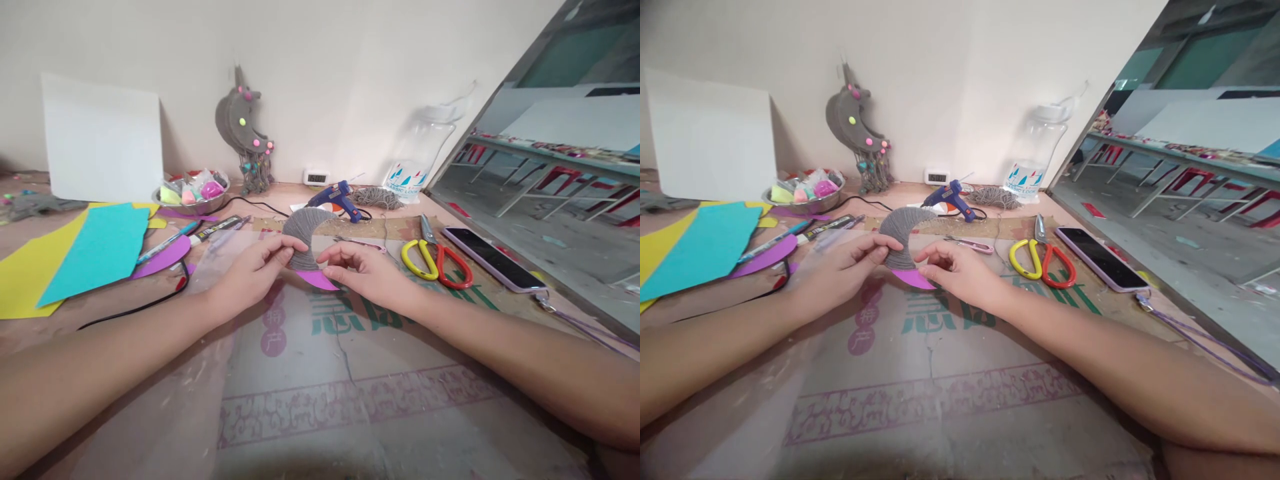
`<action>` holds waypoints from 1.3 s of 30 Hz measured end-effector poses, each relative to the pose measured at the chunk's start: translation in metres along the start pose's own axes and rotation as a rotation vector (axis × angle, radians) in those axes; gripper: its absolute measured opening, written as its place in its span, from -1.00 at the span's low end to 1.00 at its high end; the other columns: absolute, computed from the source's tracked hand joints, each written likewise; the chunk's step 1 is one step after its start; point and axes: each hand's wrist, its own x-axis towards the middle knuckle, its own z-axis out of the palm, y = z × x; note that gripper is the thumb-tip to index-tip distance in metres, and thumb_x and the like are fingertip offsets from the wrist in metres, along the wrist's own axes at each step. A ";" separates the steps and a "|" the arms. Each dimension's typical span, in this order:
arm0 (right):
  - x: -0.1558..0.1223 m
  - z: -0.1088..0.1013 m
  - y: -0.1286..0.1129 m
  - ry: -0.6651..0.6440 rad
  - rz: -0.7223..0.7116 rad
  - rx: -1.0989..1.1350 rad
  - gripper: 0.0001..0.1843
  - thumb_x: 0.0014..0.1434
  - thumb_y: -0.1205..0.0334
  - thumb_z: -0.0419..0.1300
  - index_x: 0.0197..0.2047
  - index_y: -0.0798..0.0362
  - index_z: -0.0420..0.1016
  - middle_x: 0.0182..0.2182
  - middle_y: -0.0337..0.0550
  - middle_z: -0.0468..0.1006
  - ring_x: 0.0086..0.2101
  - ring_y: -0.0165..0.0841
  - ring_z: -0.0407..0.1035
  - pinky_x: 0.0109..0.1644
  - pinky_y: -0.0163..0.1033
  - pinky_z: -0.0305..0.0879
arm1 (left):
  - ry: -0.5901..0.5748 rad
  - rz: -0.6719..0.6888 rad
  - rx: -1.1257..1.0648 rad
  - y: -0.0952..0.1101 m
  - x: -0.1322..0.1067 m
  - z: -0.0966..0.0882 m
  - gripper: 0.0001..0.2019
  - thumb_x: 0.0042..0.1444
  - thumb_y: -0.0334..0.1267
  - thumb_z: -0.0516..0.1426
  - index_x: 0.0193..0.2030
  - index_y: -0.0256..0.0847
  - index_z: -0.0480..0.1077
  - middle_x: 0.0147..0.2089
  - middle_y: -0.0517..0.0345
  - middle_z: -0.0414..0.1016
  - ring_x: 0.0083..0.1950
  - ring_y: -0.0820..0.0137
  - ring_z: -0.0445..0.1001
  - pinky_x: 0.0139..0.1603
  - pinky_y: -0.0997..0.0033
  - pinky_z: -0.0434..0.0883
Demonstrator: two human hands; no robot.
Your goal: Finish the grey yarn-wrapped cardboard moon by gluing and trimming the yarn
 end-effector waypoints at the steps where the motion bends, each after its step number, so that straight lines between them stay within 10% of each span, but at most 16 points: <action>1: 0.000 0.000 0.000 0.004 0.002 -0.008 -0.80 0.10 0.19 0.17 -0.20 0.08 0.41 -0.44 -0.25 0.41 -0.44 -0.48 0.28 -0.36 -0.32 0.25 | -0.009 -0.008 -0.014 0.001 0.000 0.000 -0.72 0.23 -0.23 -0.09 -0.10 -0.17 0.40 -0.20 0.16 0.46 -0.17 0.40 0.40 -0.14 0.41 0.34; 39: 0.002 -0.005 0.009 0.039 -0.119 0.082 -0.92 0.08 0.36 0.07 -0.33 0.05 0.21 -0.54 -0.36 0.25 -0.54 -0.53 0.12 -0.48 -0.38 0.07 | -0.166 -0.164 -0.224 0.014 -0.002 0.001 -0.71 0.07 -0.24 0.09 -0.04 -0.18 0.34 -0.46 0.26 0.39 -0.51 0.52 0.32 -0.50 0.53 0.30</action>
